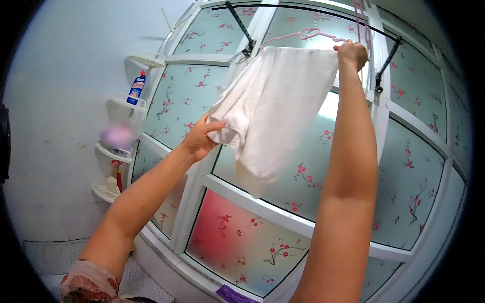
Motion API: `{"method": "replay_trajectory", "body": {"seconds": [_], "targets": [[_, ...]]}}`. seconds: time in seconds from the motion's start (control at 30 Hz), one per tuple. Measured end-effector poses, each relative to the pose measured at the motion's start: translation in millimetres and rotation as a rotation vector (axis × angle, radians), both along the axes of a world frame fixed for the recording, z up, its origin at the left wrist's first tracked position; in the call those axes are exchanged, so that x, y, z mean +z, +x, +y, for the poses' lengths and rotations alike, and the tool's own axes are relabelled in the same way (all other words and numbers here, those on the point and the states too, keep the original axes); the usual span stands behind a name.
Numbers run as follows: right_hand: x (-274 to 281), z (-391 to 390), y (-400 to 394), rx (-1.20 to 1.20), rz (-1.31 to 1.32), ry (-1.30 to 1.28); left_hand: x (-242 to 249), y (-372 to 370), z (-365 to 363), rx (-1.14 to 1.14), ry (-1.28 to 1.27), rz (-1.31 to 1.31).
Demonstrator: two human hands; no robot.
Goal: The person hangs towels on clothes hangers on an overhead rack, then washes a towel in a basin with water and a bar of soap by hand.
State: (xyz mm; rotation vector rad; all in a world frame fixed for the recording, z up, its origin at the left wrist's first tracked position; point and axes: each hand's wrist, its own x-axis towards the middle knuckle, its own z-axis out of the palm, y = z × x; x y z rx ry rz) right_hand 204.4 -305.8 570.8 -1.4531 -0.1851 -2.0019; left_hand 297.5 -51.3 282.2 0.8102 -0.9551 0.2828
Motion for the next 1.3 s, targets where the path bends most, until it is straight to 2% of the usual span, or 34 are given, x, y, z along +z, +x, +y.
{"method": "replay_trajectory", "body": {"seconds": [0.1,0.23,0.4,0.47,0.83,0.93,1.03,1.13,1.23,1.3], "targets": [[1,10,-1,-0.016,0.025,0.055,13,-12,3,-0.002,-0.01,-0.021],[4,15,35,0.012,-0.109,0.069,25,-7,5,-0.013,-0.033,-0.031],[-22,23,50,0.089,-0.084,0.108,17,1,0,0.012,-0.087,0.024],[-18,9,52,0.017,-0.111,0.107,12,4,-6,0.023,-0.106,0.067],[65,-64,-14,-0.285,-0.09,0.014,61,-4,-55,-0.098,-0.03,-0.091],[48,-77,-38,-0.336,-0.1,0.053,53,-9,-70,-0.164,-0.026,-0.114],[27,-96,-48,-0.301,-0.105,0.033,23,-10,-88,-0.15,-0.005,-0.006],[40,-138,-42,-0.609,-0.179,-0.013,-4,-3,-97,-0.154,0.073,0.058],[53,-174,-53,-0.6,0.114,-0.227,-33,18,-103,-0.185,0.127,0.125],[32,-178,-55,-0.603,0.181,-0.3,-48,24,-110,-0.149,0.161,0.208]]}}
